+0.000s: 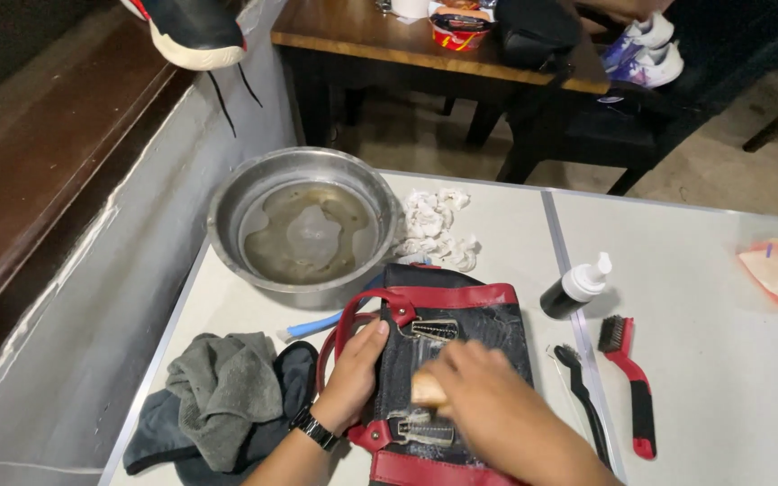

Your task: The person scrubs a black and red handbag with a brush, wipes it with a cloth, and applies a cleaning foam to the surface. The person then scrubs the bag again with the brush.

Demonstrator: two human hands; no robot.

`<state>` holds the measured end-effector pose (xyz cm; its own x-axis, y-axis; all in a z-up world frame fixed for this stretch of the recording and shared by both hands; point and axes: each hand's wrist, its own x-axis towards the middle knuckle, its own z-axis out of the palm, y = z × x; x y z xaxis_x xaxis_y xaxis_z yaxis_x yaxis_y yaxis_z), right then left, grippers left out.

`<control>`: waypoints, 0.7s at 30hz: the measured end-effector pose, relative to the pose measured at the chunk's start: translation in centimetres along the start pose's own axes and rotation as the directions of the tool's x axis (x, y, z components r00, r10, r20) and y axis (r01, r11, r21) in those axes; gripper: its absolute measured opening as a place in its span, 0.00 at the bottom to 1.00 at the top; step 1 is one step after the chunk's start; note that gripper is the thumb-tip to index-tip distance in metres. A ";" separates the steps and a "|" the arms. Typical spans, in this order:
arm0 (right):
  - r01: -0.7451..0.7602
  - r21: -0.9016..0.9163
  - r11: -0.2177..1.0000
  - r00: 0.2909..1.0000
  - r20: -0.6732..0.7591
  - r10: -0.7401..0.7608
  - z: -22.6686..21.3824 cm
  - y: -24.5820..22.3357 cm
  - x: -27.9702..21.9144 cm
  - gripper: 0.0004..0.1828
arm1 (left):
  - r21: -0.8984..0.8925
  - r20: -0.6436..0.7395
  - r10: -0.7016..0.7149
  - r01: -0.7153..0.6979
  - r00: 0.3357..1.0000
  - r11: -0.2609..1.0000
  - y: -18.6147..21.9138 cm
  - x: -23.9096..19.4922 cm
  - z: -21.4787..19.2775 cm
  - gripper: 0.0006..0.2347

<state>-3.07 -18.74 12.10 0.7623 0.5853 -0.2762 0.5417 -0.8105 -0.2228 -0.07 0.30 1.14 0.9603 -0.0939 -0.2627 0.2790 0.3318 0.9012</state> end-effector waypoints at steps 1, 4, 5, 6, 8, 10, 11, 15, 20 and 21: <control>0.009 -0.004 1.000 1.000 0.004 -0.008 0.2 1.2 0.2 0.26 | -0.005 -0.009 0.003 -0.003 1.000 1.000 -0.5 0.1 0.0 0.18; -0.094 -0.135 0.986 0.967 -0.248 0.058 0.7 3.3 0.8 0.23 | -0.019 0.025 0.093 -0.093 0.995 0.996 -1.0 0.3 -0.3 0.15; -0.136 -0.178 0.975 0.963 -0.256 0.088 1.0 3.3 0.7 0.23 | -0.014 0.040 0.079 -0.078 0.996 0.997 -0.7 0.2 -0.1 0.16; -0.176 -0.219 0.960 0.957 -0.265 0.115 1.3 3.3 0.5 0.23 | -0.008 0.052 0.063 -0.062 0.997 0.998 -0.5 0.0 0.0 0.16; -0.029 -0.182 0.983 0.994 -0.112 0.008 3.6 2.8 0.5 0.29 | 0.014 0.057 0.076 -0.076 0.996 0.997 0.1 -0.4 -0.2 0.17; 0.097 -0.124 0.987 0.995 0.038 -0.093 5.1 1.9 -0.2 0.36 | 0.032 0.079 0.082 -0.085 0.993 0.996 -0.3 -0.1 -0.4 0.18; 0.173 -0.033 0.984 0.973 0.158 -0.166 5.4 1.1 -0.7 0.32 | 0.114 0.030 0.033 -0.036 0.999 0.993 -1.0 0.4 -0.7 0.24; 0.353 0.145 0.925 0.897 0.228 -0.378 4.9 -0.5 -2.3 0.18 | 0.010 0.086 0.063 -0.064 0.994 0.998 0.7 -0.7 0.1 0.20; 0.121 -0.003 0.993 0.987 0.105 -0.120 2.5 1.9 -1.8 0.32 | 0.026 0.074 0.032 -0.034 0.997 0.999 0.5 -0.4 0.1 0.20; -0.034 -0.161 0.986 0.999 -0.010 0.032 1.9 2.3 -1.7 0.36 | 0.006 0.086 0.017 -0.018 0.996 1.000 0.6 -0.5 0.1 0.19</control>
<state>-3.82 -21.58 10.34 0.7831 0.5586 -0.2734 0.5658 -0.8224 -0.0597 -0.38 0.42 1.87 0.9617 -0.1684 -0.2164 0.2617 0.3275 0.9079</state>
